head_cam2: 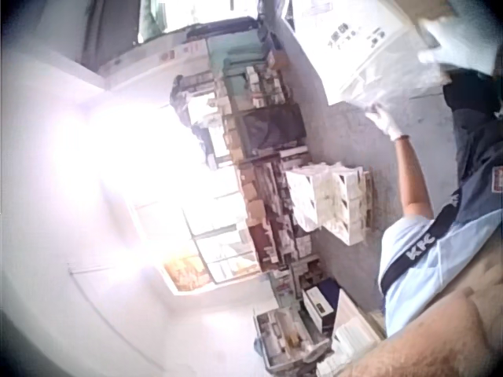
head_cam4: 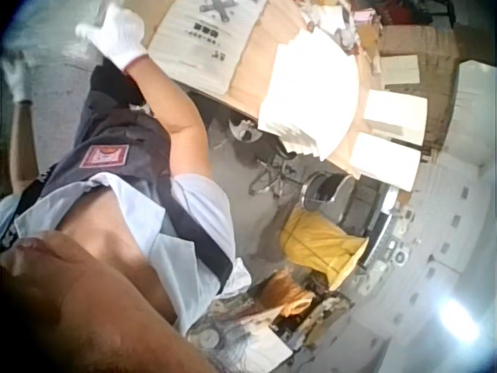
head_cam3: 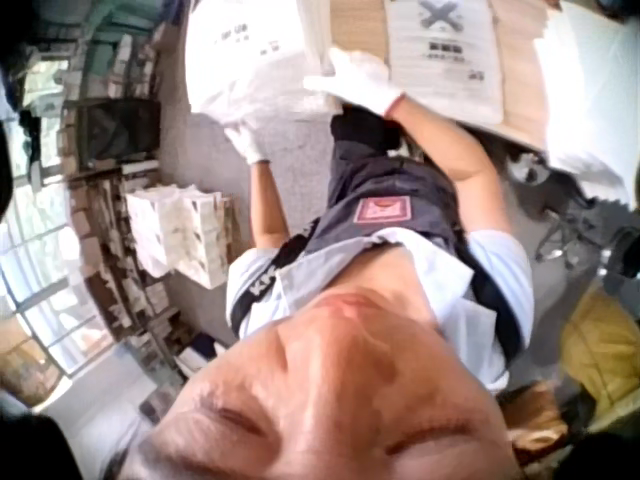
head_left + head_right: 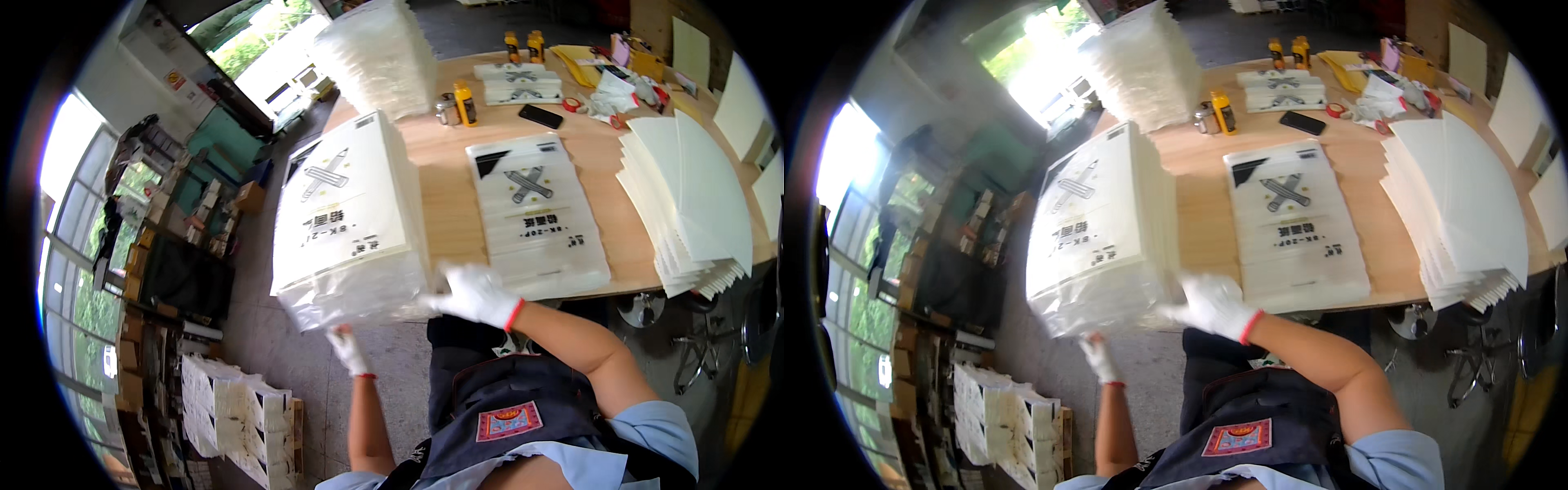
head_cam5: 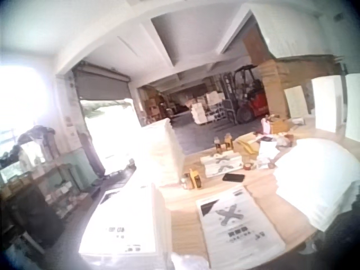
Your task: The person repeatedly picks up stacks of white paper sheets and inserts them into clear plastic packaging bags. They fold the top of the bags to seal them and place the finished packages onto a growing pile on the table.
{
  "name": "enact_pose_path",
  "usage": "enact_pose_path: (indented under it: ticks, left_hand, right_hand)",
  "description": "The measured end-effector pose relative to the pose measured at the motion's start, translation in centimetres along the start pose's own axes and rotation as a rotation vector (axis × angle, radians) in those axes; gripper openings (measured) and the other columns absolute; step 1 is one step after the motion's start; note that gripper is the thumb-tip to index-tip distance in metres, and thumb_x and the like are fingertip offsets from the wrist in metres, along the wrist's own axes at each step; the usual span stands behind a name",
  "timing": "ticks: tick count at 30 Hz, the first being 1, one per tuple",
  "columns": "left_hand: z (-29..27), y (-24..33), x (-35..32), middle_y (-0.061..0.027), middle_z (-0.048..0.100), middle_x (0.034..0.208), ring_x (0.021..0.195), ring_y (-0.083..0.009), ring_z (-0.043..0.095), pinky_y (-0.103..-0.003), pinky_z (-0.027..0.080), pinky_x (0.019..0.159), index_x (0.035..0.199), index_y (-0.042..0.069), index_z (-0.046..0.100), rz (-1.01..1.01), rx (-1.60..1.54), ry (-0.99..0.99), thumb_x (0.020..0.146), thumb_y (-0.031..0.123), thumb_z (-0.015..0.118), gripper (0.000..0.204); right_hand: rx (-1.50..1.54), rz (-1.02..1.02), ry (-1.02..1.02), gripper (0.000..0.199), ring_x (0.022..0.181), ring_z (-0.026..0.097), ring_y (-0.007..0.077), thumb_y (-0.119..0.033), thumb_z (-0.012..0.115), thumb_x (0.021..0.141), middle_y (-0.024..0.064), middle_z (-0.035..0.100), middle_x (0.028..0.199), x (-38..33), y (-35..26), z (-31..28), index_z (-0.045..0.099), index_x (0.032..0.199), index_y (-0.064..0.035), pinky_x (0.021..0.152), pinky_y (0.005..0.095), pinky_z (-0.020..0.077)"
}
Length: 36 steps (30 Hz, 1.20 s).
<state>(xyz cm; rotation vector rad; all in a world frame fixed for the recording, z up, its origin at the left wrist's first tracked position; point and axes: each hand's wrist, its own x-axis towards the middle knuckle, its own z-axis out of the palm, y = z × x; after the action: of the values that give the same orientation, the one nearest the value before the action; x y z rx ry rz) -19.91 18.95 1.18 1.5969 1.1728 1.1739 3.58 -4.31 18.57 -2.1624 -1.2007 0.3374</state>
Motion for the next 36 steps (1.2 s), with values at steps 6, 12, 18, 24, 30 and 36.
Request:
enact_pose_path:
  ticks: [6,12,18,24,30,36]
  left_hand:
    - [11.2,1.7,-15.7,-0.0112,0.066,0.100,0.092,-0.0260,0.063,-0.034,0.049,0.081,0.098,0.008,0.062,0.303,0.109,-0.845,0.085,0.008,0.064,0.014]
    - [22.8,11.1,-18.2,-0.0102,0.062,0.086,0.083,-0.0310,0.059,-0.039,0.048,0.073,0.092,0.010,0.064,0.849,0.342,-0.943,0.082,0.026,0.065,0.019]
    - [30.4,11.6,-17.7,-0.0060,0.062,0.091,0.091,-0.0279,0.057,-0.042,0.047,0.076,0.082,0.013,0.065,0.914,0.450,-1.125,0.077,0.029,0.068,0.017]
    - [30.8,13.9,-16.8,-0.0097,0.065,0.101,0.096,-0.0283,0.059,-0.039,0.047,0.080,0.087,0.010,0.068,0.484,0.515,-1.344,0.081,0.026,0.064,0.018]
    - [30.2,14.2,-17.9,-0.0037,0.063,0.088,0.091,-0.0284,0.058,-0.039,0.047,0.076,0.080,0.014,0.066,0.939,0.477,-1.164,0.077,0.028,0.067,0.014]
    - [32.6,11.1,-16.3,-0.0074,0.061,0.087,0.089,-0.0299,0.057,-0.042,0.046,0.074,0.076,0.013,0.064,0.839,0.409,-1.273,0.081,0.027,0.063,0.015]
  right_hand:
    - [0.009,0.194,-0.512,0.044,0.083,0.066,0.0301,-0.052,0.058,0.082,0.0118,0.069,0.089,-12.1,12.5,6.8,0.066,0.096,-0.0109,0.073,0.0399,0.0505]
    - [0.160,0.395,-0.314,0.040,0.087,0.065,0.0317,-0.048,0.054,0.085,0.0126,0.069,0.092,-17.2,15.1,5.3,0.066,0.099,-0.0131,0.075,0.0412,0.0493]
    - [0.171,0.456,-0.254,0.037,0.085,0.065,0.0319,-0.047,0.054,0.087,0.0124,0.068,0.089,-18.3,14.9,4.2,0.065,0.098,-0.0138,0.075,0.0409,0.0493]
    - [0.243,0.458,-0.213,0.036,0.084,0.066,0.0301,-0.047,0.055,0.087,0.0103,0.069,0.087,-18.3,16.0,3.7,0.065,0.098,-0.0142,0.074,0.0387,0.0502]
    - [0.300,0.424,-0.126,0.030,0.084,0.066,0.0278,-0.041,0.058,0.088,0.0081,0.069,0.088,-17.3,16.5,3.2,0.065,0.095,-0.0129,0.074,0.0377,0.0505]
    - [0.380,0.421,-0.081,0.030,0.081,0.067,0.0258,-0.040,0.058,0.088,0.0079,0.069,0.086,-17.7,16.4,3.3,0.065,0.096,-0.0120,0.072,0.0355,0.0508]
